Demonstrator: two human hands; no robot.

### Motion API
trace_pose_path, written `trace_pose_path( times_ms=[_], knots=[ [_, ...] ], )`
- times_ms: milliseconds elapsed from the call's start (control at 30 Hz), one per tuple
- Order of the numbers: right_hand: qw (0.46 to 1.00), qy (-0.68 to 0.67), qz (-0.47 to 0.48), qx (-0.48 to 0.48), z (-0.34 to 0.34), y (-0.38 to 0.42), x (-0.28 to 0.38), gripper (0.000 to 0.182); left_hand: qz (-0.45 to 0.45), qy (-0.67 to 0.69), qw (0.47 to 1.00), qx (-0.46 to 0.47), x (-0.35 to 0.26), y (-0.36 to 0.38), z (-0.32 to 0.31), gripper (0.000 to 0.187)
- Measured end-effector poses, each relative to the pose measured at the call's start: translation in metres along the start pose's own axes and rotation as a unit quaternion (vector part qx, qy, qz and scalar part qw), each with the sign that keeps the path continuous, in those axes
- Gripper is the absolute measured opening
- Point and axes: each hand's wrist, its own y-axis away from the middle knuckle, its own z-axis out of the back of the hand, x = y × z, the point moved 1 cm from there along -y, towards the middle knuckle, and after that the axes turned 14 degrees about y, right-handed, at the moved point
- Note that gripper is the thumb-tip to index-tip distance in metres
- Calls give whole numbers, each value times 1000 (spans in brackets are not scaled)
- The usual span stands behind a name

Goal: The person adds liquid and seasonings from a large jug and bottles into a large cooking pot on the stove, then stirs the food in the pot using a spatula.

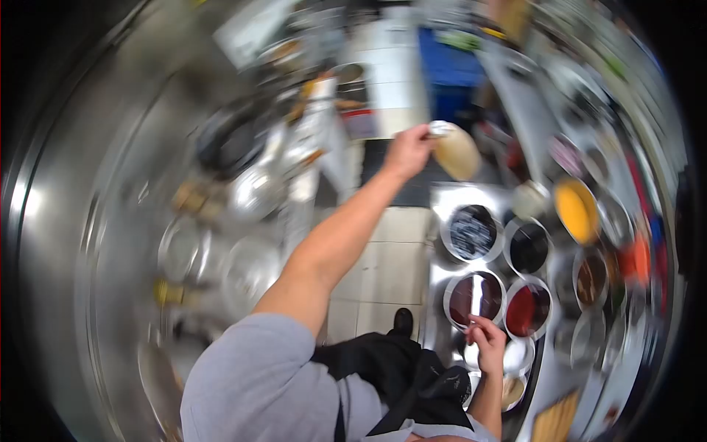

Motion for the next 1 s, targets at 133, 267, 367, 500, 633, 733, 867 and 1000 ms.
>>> trace_pose_path(
  times_ms=[133, 267, 367, 500, 633, 733, 867, 1000],
  knots=[
    [995, 4, 28, 94, -25, -45, 2, 29, -72, 2, 976, -206, -65, 93, 176, 16],
    [977, 32, 79, 194, -90, -88, 16, 31, -139, -127, 907, -376, -167, 250, 334, 16],
    [928, 160, 139, 307, -156, -95, 33, 28, -156, -338, 819, -436, -251, 391, 420, 17],
    [834, 303, 175, 426, -242, -66, 61, 28, -49, -425, 730, -533, -359, 563, 483, 16],
    [769, 380, 157, 489, -304, -40, 53, 29, 116, -502, 630, -581, -440, 713, 485, 19],
    [740, 414, 155, 508, -321, -50, 1, 29, 186, -467, 580, -641, -468, 807, 449, 18],
    [660, 506, 151, 535, -317, -44, -18, 26, 200, -405, 510, -732, -463, 911, 371, 19],
    [622, 562, 116, 533, -287, -58, -45, 25, 161, -341, 459, -804, -420, 991, 296, 18]
  ],
)
